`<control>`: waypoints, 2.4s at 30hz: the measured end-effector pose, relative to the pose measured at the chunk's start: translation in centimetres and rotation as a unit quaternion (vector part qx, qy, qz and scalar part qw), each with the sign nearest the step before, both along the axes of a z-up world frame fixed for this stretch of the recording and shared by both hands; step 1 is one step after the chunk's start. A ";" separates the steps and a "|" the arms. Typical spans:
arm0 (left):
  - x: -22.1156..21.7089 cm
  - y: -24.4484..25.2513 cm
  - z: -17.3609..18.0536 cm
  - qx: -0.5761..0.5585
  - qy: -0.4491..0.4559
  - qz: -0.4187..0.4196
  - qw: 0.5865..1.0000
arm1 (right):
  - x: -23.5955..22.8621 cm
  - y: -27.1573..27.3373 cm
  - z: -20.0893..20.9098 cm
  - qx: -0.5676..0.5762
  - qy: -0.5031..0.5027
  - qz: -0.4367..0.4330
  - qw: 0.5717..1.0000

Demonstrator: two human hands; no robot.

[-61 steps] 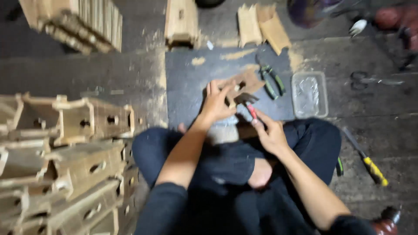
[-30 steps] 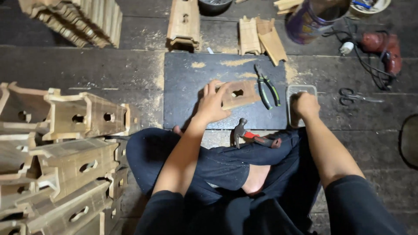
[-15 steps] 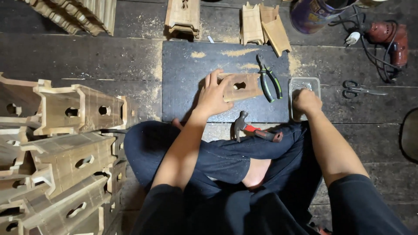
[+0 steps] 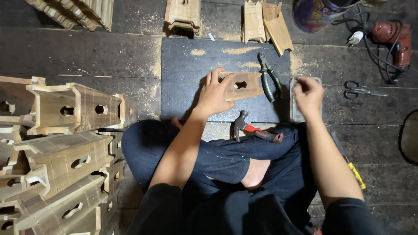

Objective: Assembling small wooden boxes or birdhouses using hand tools like a hammer and pliers on a workshop floor.

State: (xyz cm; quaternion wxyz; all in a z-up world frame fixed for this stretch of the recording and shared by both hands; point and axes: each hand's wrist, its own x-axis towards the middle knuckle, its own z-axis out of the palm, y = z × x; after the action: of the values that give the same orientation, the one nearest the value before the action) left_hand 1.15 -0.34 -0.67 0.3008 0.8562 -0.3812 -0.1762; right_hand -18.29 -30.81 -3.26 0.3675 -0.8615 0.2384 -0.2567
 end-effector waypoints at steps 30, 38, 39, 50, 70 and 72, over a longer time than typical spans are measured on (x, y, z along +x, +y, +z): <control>0.0 -0.2 -0.5 0.005 -0.004 -0.005 1.000 | 6.4 11.7 4.1 -0.200 0.020 0.258 0.945; 0.0 -0.1 0.3 -0.001 0.012 0.002 1.000 | 5.7 10.3 4.2 -0.285 0.044 0.210 0.934; 0.0 -0.1 0.3 0.001 0.013 0.000 1.000 | 5.7 9.7 3.6 -0.196 0.015 0.206 0.959; 0.1 0.0 0.0 0.009 0.017 0.001 1.000 | 5.7 10.8 1.0 -0.007 -0.063 0.228 0.972; -0.2 0.0 -0.1 -0.004 -0.022 -0.014 1.000 | 5.9 12.1 1.9 -0.234 0.016 0.196 0.952; 0.2 -0.2 -1.3 -0.005 -0.039 -0.008 0.999 | 5.1 12.4 2.2 -0.214 0.049 0.198 0.955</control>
State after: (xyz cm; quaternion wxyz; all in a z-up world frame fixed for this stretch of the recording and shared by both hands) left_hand 1.38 -0.53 -2.00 0.2885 0.8578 -0.4003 -0.1437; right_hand -13.16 -18.45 -1.05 0.2057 -0.9614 0.0204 -0.1817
